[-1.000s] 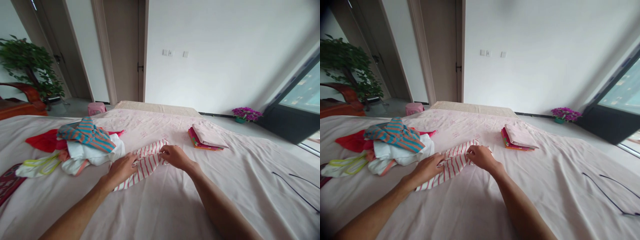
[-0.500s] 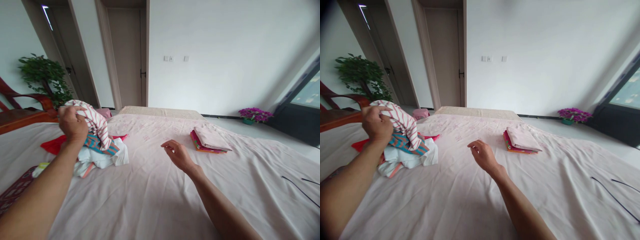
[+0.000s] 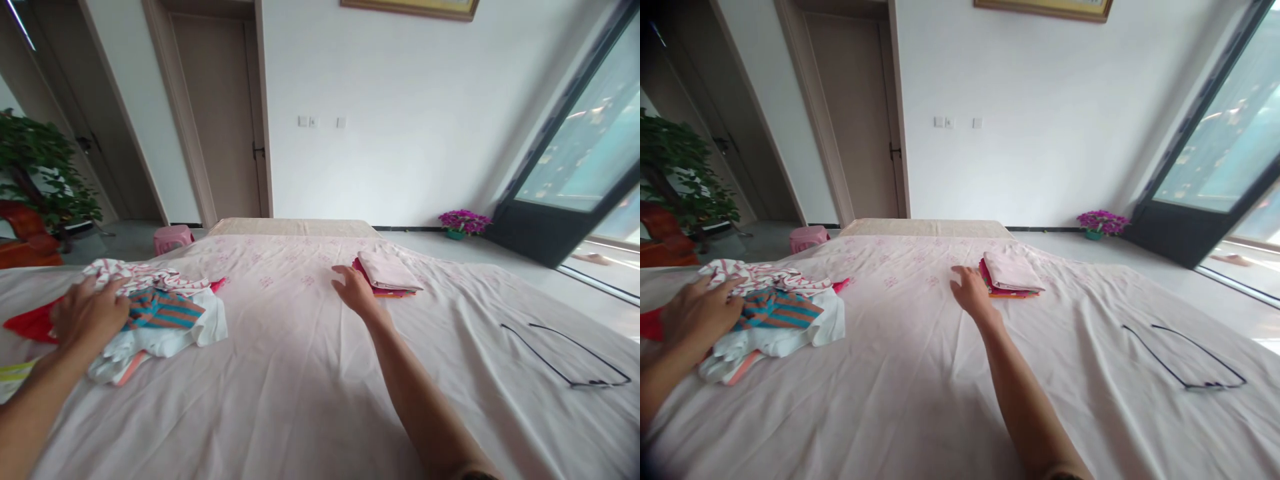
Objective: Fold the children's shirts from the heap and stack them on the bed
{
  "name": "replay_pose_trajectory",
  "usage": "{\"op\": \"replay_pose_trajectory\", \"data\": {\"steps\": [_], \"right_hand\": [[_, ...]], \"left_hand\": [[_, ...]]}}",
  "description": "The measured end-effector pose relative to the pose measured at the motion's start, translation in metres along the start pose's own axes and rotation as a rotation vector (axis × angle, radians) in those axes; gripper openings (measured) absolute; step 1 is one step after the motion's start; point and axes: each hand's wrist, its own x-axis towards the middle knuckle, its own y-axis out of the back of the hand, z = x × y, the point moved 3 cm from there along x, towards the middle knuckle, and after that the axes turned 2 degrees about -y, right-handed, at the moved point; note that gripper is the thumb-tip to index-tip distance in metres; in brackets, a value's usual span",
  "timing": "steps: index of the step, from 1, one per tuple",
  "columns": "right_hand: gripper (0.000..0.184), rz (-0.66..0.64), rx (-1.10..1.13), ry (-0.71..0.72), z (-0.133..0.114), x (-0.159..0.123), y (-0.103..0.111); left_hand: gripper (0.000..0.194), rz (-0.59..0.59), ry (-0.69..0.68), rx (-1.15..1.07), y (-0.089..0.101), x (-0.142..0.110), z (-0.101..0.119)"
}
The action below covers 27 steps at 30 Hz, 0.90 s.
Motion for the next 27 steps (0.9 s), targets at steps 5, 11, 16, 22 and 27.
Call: {"op": "replay_pose_trajectory", "data": {"steps": [5,11,16,22,27], "right_hand": [[0.064,0.127,-0.278,-0.353,0.074,0.019,0.013],[0.040,-0.007,-0.376,-0.441,0.118,0.031,0.016],[0.027,0.071,-0.289,-0.338,0.117,0.039,0.057],[0.023,0.135,0.681,-0.211,0.062,0.033,0.069],[0.020,-0.006,1.132,-0.324,0.022,0.016,0.004]], "left_hand": [[0.032,0.051,-0.348,-0.199,-0.003,-0.046,0.072],[0.034,-0.241,-0.485,-0.226,-0.037,-0.077,0.146],[0.038,-0.297,-0.414,-0.105,-0.076,-0.099,0.143],[0.041,-0.293,-0.402,-0.102,-0.096,-0.107,0.125],[0.041,-0.297,-0.384,-0.155,-0.094,-0.103,0.121]]}}
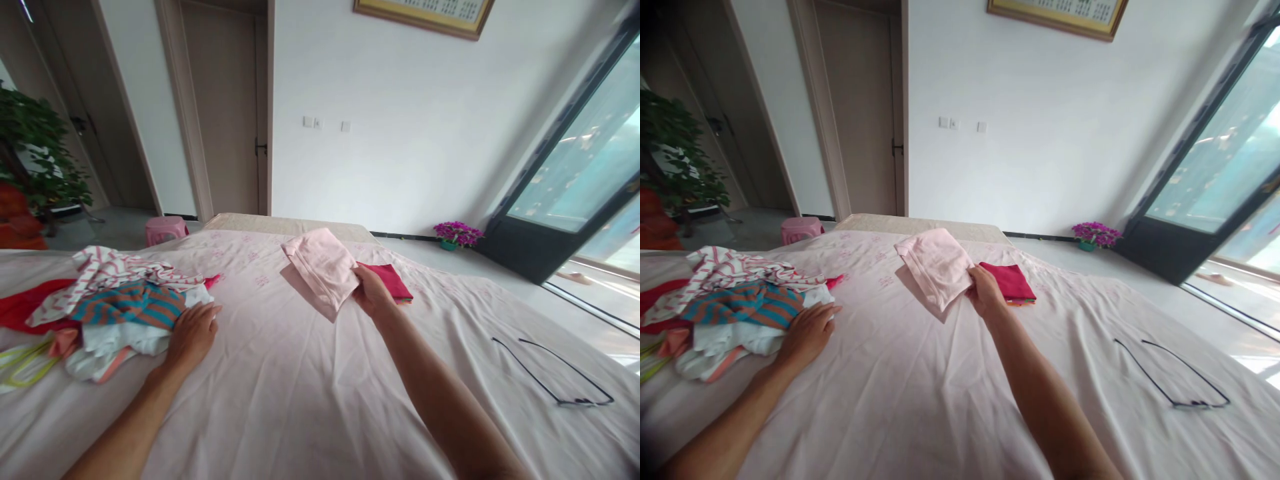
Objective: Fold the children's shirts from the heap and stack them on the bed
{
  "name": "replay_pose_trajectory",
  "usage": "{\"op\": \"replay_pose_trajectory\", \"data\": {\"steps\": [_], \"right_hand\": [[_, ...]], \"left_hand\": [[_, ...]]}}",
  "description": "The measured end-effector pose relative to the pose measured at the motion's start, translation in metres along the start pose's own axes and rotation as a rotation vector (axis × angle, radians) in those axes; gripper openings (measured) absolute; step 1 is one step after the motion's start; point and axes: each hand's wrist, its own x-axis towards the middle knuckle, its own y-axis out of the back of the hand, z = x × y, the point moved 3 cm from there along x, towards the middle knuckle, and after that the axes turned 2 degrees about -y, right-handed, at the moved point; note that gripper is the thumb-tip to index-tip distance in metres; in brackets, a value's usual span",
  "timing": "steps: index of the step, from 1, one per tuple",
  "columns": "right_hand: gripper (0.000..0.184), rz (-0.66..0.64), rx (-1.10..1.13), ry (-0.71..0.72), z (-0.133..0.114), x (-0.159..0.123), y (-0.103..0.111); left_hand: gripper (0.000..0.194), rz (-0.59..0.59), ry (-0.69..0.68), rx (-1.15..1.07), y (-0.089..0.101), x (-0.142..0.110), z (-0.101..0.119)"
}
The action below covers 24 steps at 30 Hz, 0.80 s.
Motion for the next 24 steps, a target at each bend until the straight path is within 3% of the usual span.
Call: {"op": "replay_pose_trajectory", "data": {"steps": [4,7,11,13,16,18,21,24], "right_hand": [[0.037,-0.032,-0.327,-0.077,0.045,-0.015,-0.017],[0.043,-0.154,-0.696,0.119,0.052,-0.031,-0.021],[0.063,-0.595,-1.014,0.448,0.046,-0.060,-0.045],[0.055,-0.637,-1.117,0.527,0.046,-0.066,-0.058],[0.024,-0.528,-1.150,0.499,0.051,-0.056,-0.073],[0.015,-0.369,-0.996,0.383,0.053,-0.037,-0.073],[0.016,-0.050,-0.673,0.189,0.048,-0.001,-0.056],[0.028,0.136,-0.492,0.136,0.038,0.025,-0.026]], "left_hand": [[0.040,0.023,-0.019,-0.021,-0.002,-0.001,-0.001],[0.038,0.090,-0.048,-0.003,-0.005,-0.001,-0.003],[0.037,0.116,-0.071,0.031,-0.010,0.000,-0.004],[0.038,0.117,-0.073,0.040,-0.011,0.000,-0.004],[0.038,0.117,-0.074,0.053,-0.011,-0.001,-0.004],[0.038,0.120,-0.077,0.056,-0.010,-0.001,-0.004],[0.038,0.125,-0.077,0.064,-0.010,-0.002,-0.003],[0.038,0.121,-0.072,0.073,-0.009,-0.001,-0.003]]}}
